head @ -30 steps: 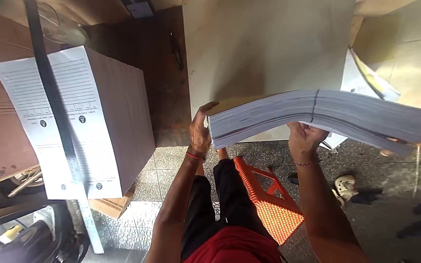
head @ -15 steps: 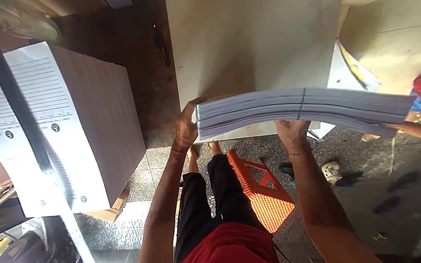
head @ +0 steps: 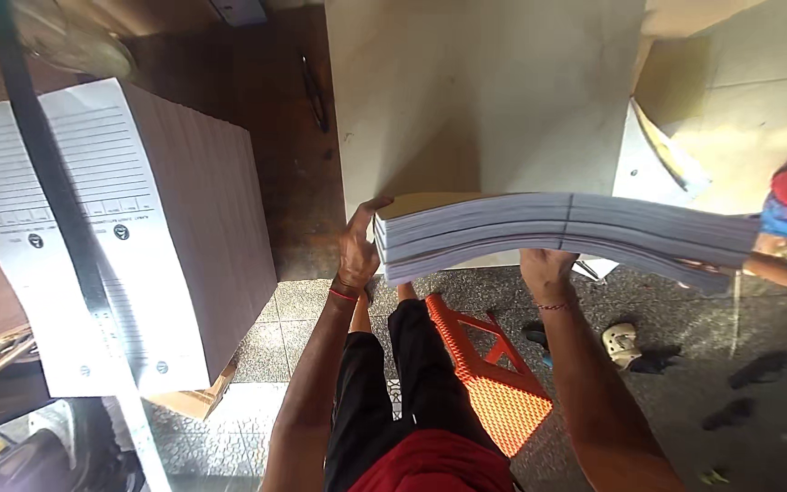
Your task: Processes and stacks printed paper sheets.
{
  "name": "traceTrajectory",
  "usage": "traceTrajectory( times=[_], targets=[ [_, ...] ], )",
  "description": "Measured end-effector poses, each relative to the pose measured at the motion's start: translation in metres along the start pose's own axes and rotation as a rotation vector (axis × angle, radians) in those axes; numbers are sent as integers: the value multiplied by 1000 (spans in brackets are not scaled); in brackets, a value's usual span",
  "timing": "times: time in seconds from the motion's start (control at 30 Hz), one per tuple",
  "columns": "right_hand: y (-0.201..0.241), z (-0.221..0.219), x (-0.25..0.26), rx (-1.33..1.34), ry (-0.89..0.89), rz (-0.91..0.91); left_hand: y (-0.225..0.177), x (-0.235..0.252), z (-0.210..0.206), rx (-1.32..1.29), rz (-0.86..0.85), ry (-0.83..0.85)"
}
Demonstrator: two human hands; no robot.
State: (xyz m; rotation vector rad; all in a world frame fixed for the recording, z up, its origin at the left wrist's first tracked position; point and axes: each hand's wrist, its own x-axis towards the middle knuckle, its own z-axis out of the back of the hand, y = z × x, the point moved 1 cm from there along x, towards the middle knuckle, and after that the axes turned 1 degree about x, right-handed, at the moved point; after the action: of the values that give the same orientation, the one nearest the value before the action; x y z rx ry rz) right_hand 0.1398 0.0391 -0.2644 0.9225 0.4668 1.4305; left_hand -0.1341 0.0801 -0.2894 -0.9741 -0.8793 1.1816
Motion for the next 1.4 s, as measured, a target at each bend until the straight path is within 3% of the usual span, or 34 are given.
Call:
traceTrajectory(
  times=[0.47, 0.67, 0.9, 1.07, 1.23, 1.4],
  targets=[
    [18, 6, -2, -19, -9, -142, -5, -1, -1, -16, -3, -28],
    [5, 0, -7, -42, -1, -137, -43, -11, 19, 84, 26, -27],
    [20, 7, -29, 145, -42, -303, -8, -33, 8, 7, 14, -10],
    [62, 32, -82, 128, 40, -447, -36, -100, 15, 119, 194, -57],
    [124, 60, -143, 29, 106, -583, -67, -171, 35, 102, 187, -66],
    [186, 81, -196, 13, 69, -644, -114, -205, 76, 94, 130, 42]
  ],
)
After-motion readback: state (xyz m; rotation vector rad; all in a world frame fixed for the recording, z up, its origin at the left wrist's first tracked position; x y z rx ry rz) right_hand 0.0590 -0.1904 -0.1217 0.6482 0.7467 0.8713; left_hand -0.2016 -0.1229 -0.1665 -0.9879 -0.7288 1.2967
